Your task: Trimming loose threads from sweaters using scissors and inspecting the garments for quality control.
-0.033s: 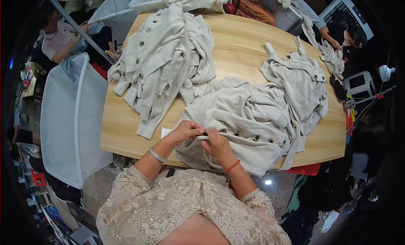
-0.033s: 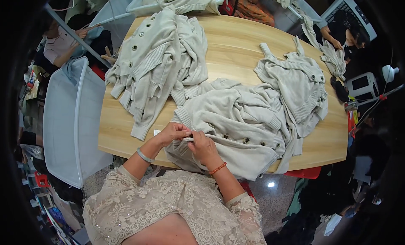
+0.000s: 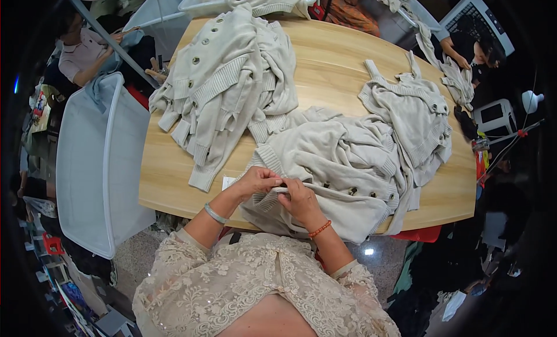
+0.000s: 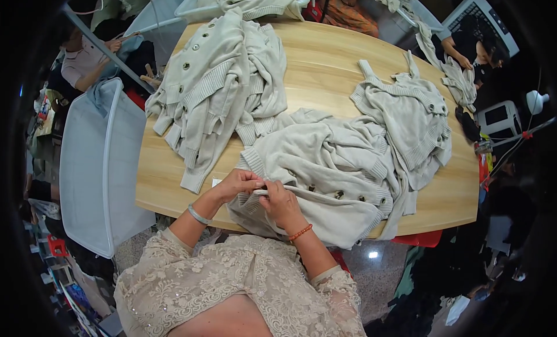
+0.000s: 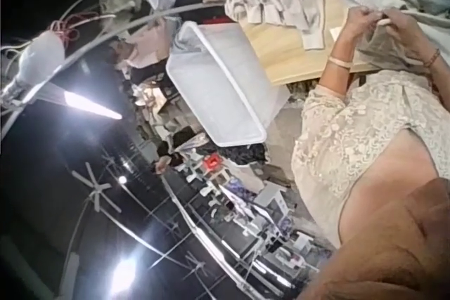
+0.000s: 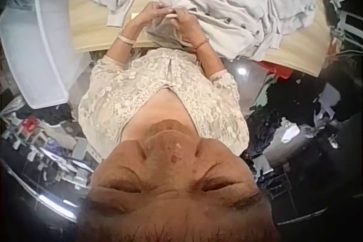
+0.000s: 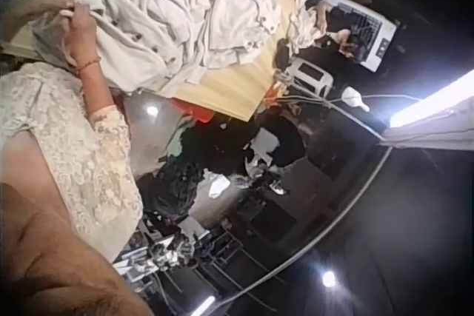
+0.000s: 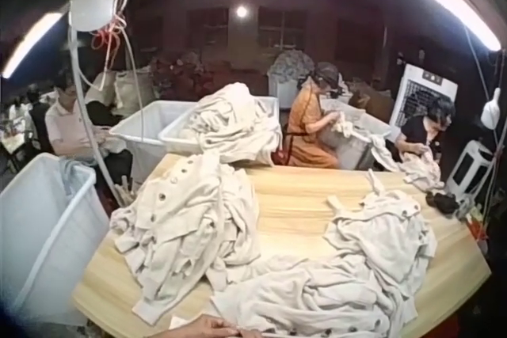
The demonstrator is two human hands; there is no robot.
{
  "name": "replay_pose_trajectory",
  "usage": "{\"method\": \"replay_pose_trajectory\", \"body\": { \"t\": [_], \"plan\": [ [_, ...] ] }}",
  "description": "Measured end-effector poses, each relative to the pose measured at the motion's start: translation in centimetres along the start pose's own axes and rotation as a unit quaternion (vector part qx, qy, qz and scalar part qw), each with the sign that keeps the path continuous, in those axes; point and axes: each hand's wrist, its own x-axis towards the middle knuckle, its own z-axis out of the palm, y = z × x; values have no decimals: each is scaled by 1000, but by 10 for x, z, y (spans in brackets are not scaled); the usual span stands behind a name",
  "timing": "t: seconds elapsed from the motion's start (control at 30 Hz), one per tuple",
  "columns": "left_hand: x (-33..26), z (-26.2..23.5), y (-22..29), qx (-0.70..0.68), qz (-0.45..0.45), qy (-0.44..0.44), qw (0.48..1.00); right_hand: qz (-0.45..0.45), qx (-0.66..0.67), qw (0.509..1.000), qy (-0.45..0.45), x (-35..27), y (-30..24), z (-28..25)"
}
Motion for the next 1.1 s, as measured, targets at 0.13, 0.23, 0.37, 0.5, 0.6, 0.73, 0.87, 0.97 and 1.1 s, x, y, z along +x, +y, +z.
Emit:
{"method": "replay_pose_trajectory", "body": {
  "t": [0.13,0.23,0.37,0.5,0.6,0.73,0.87,0.97,1.1],
  "plan": [
    [-15,12,-5,47,156,-37,986,61,87,994,-19,0,8,-5],
    [-12,15,-9,145,156,18,977,75,112,991,-26,0,8,-5],
    [-13,21,-13,235,215,100,943,42,139,989,-35,1,14,-7],
    [-11,21,-13,266,211,123,932,64,159,984,-46,5,5,-14],
    [-7,15,-20,211,201,114,950,54,147,987,-25,2,11,-7],
    [-4,18,-17,220,189,87,953,77,172,982,25,-5,19,2],
    [-14,10,-12,285,168,124,935,144,189,971,-35,-15,13,-10],
    [-11,11,-4,420,210,174,866,136,-49,989,14,-34,26,-16],
    [-2,47,20,508,383,196,746,131,-84,988,22,-43,22,-20]
  ]
}}
